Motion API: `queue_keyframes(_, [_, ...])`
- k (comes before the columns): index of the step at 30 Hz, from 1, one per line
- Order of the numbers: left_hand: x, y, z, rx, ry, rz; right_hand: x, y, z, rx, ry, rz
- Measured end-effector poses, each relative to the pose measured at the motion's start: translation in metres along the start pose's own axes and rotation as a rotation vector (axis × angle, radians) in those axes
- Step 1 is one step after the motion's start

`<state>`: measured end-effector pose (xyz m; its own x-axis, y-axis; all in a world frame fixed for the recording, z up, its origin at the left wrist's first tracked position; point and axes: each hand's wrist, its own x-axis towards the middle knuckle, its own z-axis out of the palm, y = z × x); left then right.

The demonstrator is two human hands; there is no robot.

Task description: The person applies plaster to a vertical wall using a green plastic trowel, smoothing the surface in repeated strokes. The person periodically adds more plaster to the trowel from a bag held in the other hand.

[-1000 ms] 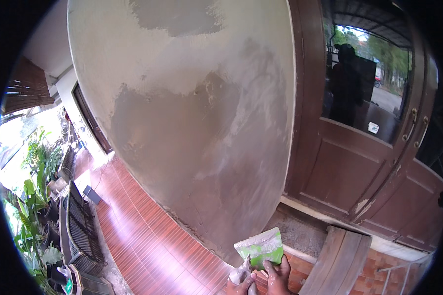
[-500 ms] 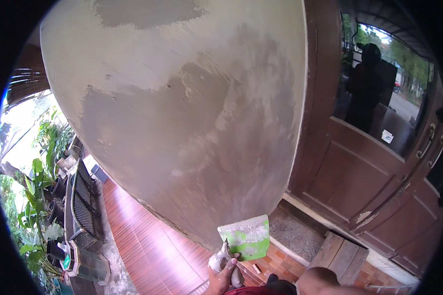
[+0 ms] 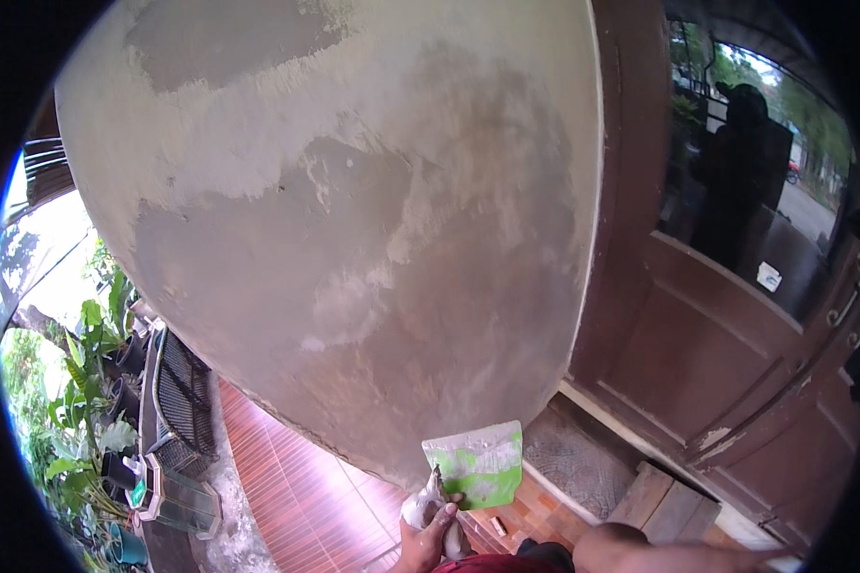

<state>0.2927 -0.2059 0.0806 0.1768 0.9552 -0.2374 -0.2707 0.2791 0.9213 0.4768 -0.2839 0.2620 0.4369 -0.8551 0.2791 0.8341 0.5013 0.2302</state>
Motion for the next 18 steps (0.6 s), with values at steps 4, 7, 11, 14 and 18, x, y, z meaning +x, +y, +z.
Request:
queue_keyframes(4, [-0.005, 0.005, 0.017, 0.123, 0.01, 0.082, -0.058, 0.026, -0.086, -0.324, -0.826, 0.759])
queue_keyframes(7, [-0.005, 0.007, 0.022, 0.159, 0.007, 0.026, -0.09, -0.001, -0.167, -0.455, -0.997, 1.608])
queue_keyframes(11, [-0.009, -0.004, 0.031, 0.196, 0.022, -0.066, -0.111, -0.056, -0.252, -0.52, -1.228, 1.723])
queue_keyframes(14, [-0.009, -0.017, 0.042, 0.202, 0.044, -0.071, -0.113, -0.078, -0.284, -0.736, -1.204, 2.164])
queue_keyframes(18, [-0.013, -0.02, 0.042, 0.167, -0.015, -0.162, -0.111, -0.093, -0.287, -1.018, -0.987, 2.148])
